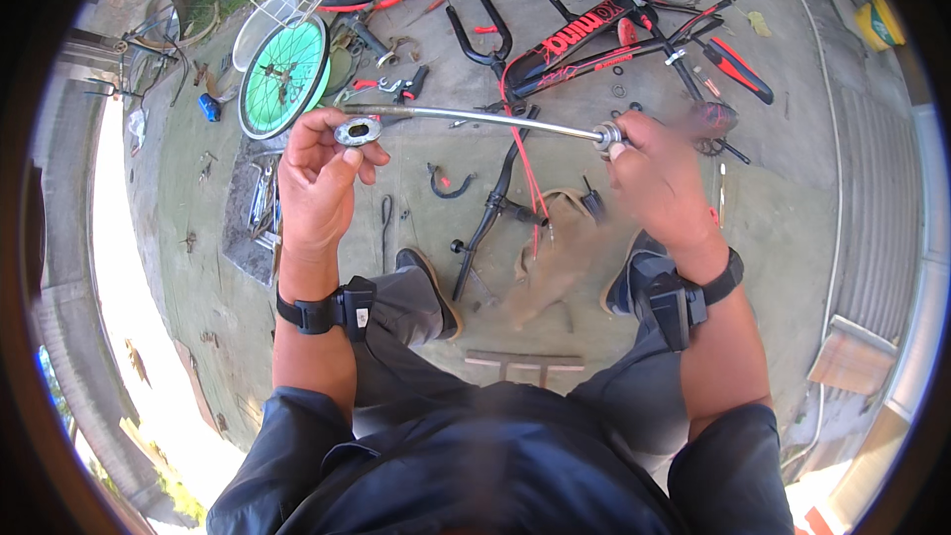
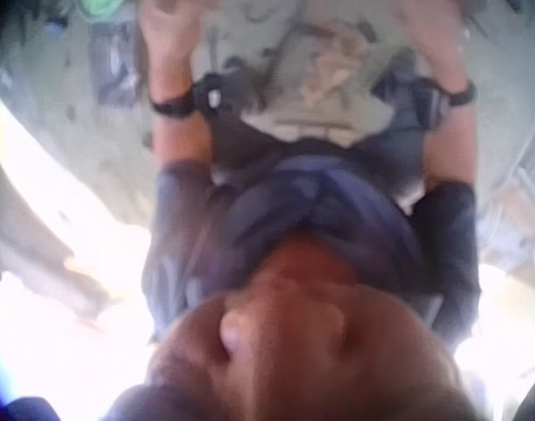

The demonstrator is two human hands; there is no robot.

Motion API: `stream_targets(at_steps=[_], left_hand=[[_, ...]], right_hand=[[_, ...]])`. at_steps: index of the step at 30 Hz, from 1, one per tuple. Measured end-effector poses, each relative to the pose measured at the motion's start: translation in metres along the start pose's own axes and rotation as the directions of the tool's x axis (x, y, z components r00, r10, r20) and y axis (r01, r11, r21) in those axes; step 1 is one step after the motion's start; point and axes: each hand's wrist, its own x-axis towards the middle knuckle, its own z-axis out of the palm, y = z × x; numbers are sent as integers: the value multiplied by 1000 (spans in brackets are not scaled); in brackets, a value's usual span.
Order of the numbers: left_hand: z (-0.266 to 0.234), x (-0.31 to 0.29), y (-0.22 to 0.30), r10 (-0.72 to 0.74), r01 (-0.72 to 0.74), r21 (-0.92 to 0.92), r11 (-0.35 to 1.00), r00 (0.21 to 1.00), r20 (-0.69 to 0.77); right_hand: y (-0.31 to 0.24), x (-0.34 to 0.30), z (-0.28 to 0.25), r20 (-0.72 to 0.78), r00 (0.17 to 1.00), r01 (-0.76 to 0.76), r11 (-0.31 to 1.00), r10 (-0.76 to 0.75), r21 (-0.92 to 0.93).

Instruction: The person disassembles a bicycle handlebar by removing the stem cap, stem bolt, and shifter. They then reassemble the components, reinstalling the shifter and stem bolt onto the handlebar.

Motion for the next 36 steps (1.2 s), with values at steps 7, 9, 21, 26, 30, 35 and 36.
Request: stream_targets(at_steps=[7,9,21,26,30,35,36], left_hand=[[-18,-3,6,0,2,38,999,999,-54],[-20,-4,7,-15,17,40,999,999,-43],[-18,-7,7,-33,38,139,990,999,-38],[-19,-8,7,-28,28,227,974,1000,-7],[-19,-9,5,-24,21,257,966,1000,6],[-18,-9,5,-39,35,272,962,999,10],[-17,-9,5,-41,39,266,963,999,3]], right_hand=[[3,-1,-6,2,999,45,993,-45,-110],[2,0,-5,4,999,54,989,-54,-137],[7,5,-5,92,983,175,949,-156,-262],[10,5,-5,92,978,208,931,-189,-300],[11,5,-3,99,974,223,933,-203,-283],[11,4,1,82,980,199,946,-184,-256],[11,4,1,86,979,203,946,-188,-252]])
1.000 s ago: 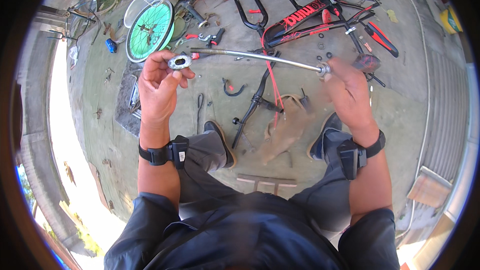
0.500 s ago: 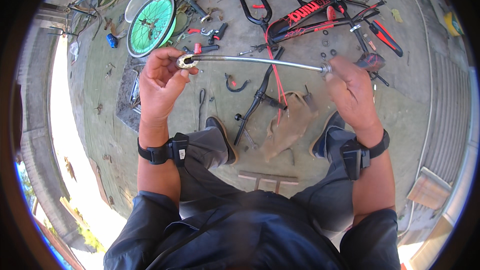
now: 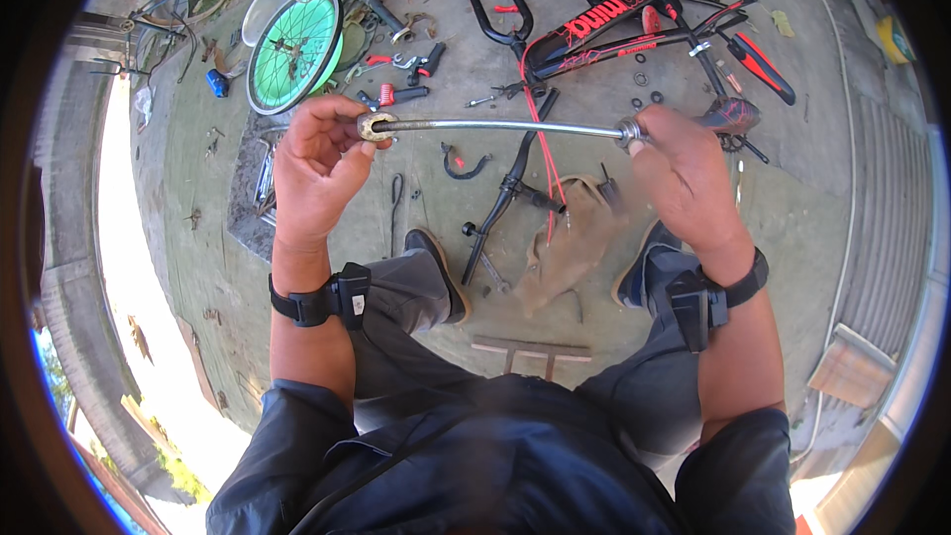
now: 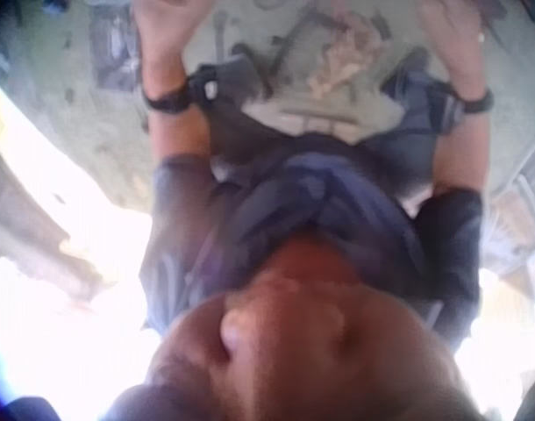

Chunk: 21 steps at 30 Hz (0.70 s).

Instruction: The person disassembles a bicycle handlebar by removing the stem cap, stem bolt, and shifter. They then reassemble the components, reinstalling the shifter and stem bolt onto the handlebar.

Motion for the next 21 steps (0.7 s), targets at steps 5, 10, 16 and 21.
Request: stream_targets(at_steps=[5,10,16,21], left_hand=[[3,-1,2,-5,5,-22,1000,1000,-1],[2,-1,3,-35,36,-96,995,999,18],[0,0,2,-78,86,-170,982,996,52],[2,-1,2,-71,75,-157,985,997,29]], right_hand=[[-1,1,2,6,1000,16,1000,-16,12],[2,1,2,20,1000,-22,999,21,39],[9,-1,6,26,998,-61,996,60,64],[9,0,4,139,969,-231,949,204,213]])
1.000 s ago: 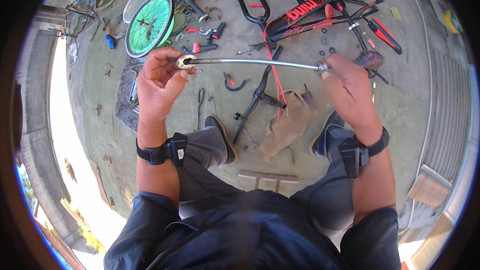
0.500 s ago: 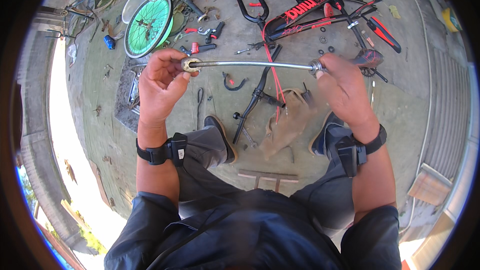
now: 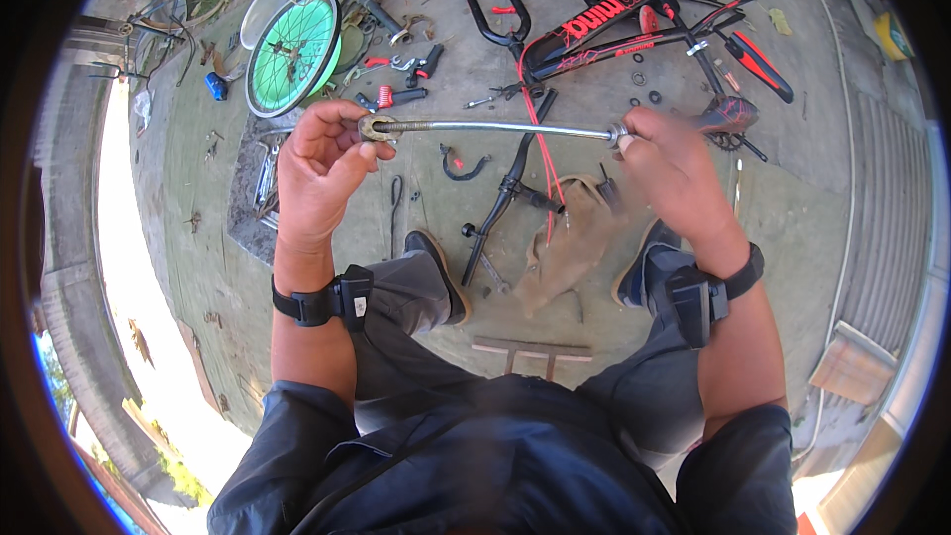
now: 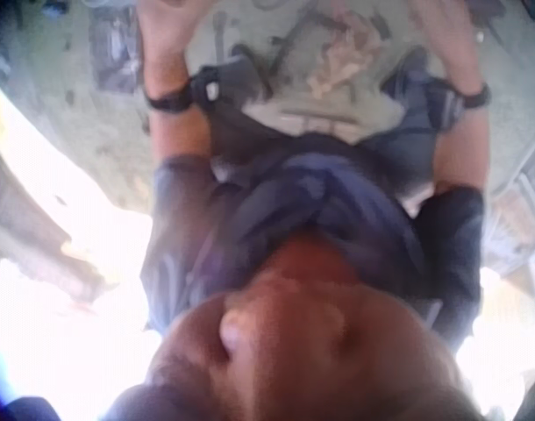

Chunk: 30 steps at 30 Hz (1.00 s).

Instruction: The person disassembles a bicycle handlebar by removing the stem cap, stem bolt, and shifter. They then reassemble the components, reinstalling the shifter and stem bolt onto the handlebar.

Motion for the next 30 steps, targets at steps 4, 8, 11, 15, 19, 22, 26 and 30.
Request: stream_targets(at_steps=[4,8,11,15,19,22,26,30], left_hand=[[-1,0,1,-32,31,19,999,999,44],[0,-1,1,-36,36,2,999,999,32],[0,0,1,-32,32,1,999,999,20],[0,1,1,-28,28,-7,1000,1000,5],[0,1,0,-22,22,-24,999,1000,8],[1,1,-1,-23,23,-30,999,1000,6],[0,1,-1,-22,23,-36,999,1000,7],[0,3,0,-33,34,-56,998,999,19]], right_hand=[[-5,0,-3,72,980,-194,962,184,189],[-12,1,-2,84,984,-171,973,159,158],[-18,1,-2,91,968,-251,934,235,253],[-23,3,1,51,966,-256,898,255,358],[-19,4,2,9,976,-196,862,217,467],[-11,5,-3,-22,977,-185,886,214,426],[1,7,-3,-76,971,-173,882,229,439],[4,12,8,-169,951,-142,849,260,509]])
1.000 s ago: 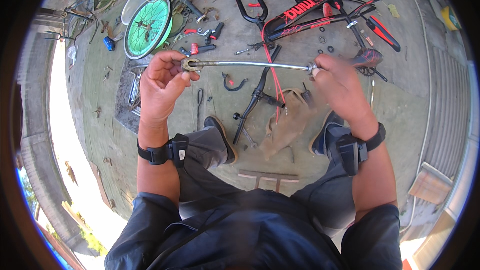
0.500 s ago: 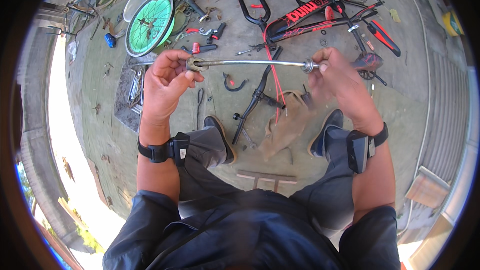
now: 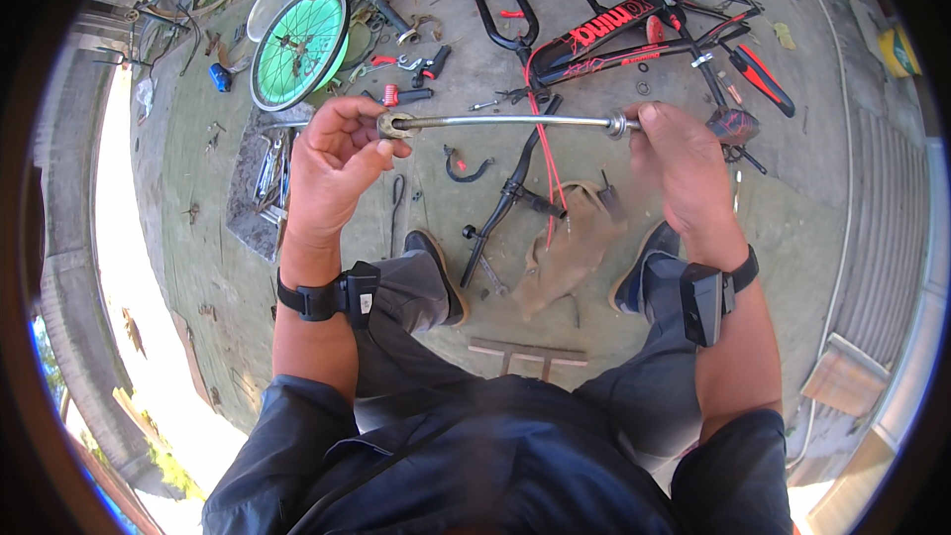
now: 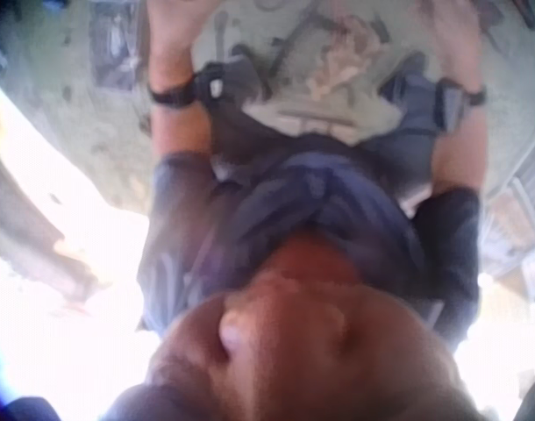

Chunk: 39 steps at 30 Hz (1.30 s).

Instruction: The person disassembles a bicycle handlebar by removing the stem cap, stem bolt, and shifter. They then reassemble the components, reinstalling the shifter and stem bolt onto the handlebar.

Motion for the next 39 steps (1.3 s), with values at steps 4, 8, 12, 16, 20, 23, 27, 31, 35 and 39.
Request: stream_targets(at_steps=[4,8,12,16,20,23,27,31,35,39], left_hand=[[2,1,0,-19,19,30,999,1000,-16],[2,0,0,-20,21,18,1000,1000,-23],[3,0,0,-8,9,18,1000,1000,-30],[5,-1,1,-8,9,19,1000,1000,-10],[5,-1,0,2,-2,9,1000,1000,-12],[5,-1,0,16,-16,13,1000,1000,-19],[4,-1,0,14,-14,7,1000,1000,-7],[6,-1,0,23,-23,-6,1000,1000,-10],[6,-1,1,20,-20,-5,1000,1000,-12],[5,-2,-2,23,-23,2,1000,1000,-7]], right_hand=[[-2,-3,10,-93,996,23,997,-16,68],[-5,-4,8,-32,997,68,996,-66,53],[-6,-3,0,-22,999,-24,996,26,84],[-3,-3,1,-24,999,37,993,-35,116],[-3,-3,-1,24,998,60,985,-64,159],[-5,-1,-3,-26,997,-66,983,72,170],[-3,-2,-1,23,1000,17,985,-21,170],[-5,-1,-4,51,998,25,980,-35,199],[-4,1,-7,-5,998,-58,981,60,183],[-2,0,-4,-1,1000,3,984,-3,178]])
